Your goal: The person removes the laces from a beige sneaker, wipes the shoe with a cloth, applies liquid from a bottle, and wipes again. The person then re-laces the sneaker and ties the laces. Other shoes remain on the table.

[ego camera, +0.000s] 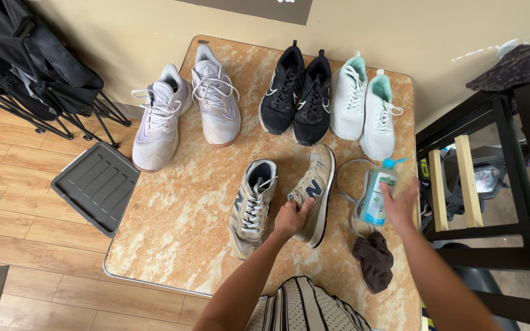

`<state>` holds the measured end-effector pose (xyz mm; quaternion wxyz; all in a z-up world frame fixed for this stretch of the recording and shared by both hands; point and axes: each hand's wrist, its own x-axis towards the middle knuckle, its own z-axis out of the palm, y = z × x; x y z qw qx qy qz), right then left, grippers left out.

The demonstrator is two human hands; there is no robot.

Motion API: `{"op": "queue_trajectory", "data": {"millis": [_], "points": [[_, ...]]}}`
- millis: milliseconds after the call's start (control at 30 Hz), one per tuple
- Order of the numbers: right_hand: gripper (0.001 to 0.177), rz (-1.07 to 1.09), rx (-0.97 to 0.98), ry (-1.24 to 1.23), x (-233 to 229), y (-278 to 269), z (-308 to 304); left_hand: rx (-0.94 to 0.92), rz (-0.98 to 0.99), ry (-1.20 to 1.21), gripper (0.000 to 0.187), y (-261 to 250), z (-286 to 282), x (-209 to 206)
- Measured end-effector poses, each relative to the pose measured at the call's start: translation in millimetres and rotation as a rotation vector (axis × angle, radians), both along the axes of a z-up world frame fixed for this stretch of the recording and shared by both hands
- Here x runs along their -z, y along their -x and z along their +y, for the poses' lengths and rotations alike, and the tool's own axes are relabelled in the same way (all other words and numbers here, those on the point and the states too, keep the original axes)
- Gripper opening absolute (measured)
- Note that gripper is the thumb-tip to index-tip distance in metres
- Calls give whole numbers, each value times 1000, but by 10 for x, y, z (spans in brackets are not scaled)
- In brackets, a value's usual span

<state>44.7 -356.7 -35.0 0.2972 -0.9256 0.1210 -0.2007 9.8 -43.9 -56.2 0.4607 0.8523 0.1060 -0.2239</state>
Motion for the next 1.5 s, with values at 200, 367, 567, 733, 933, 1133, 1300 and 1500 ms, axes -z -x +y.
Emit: {"op": "queue_trajectory", "data": {"millis": [200,367,567,733,933,1133,1300,1500], "points": [[52,215,-482,304,305,1658,254,-55,-209,-37,79,-14,-32,122],[32,171,-447,183,187,1610,383,-54,-171,-56,75,40,-79,188],[44,-60,-341,-261,-454,177,769,-63,-237,-95,70,51,-85,107],[34,-36,-401,67,-544,-406,1281,-83,-251,-60,64,77,-99,23],[24,-63,-469,229,-361,279,1518,-145,-245,-61,65,130,-127,109],[30,98,-603,280,-396,1152,1606,-131,-213,-94,70,124,-103,243],[37,213,-863,391,-462,1314,1538,-117,-235,-59,71,67,-75,230],[26,239,-683,200,-547,1339,1265,-91,-218,-58,72,46,-67,211]]}}
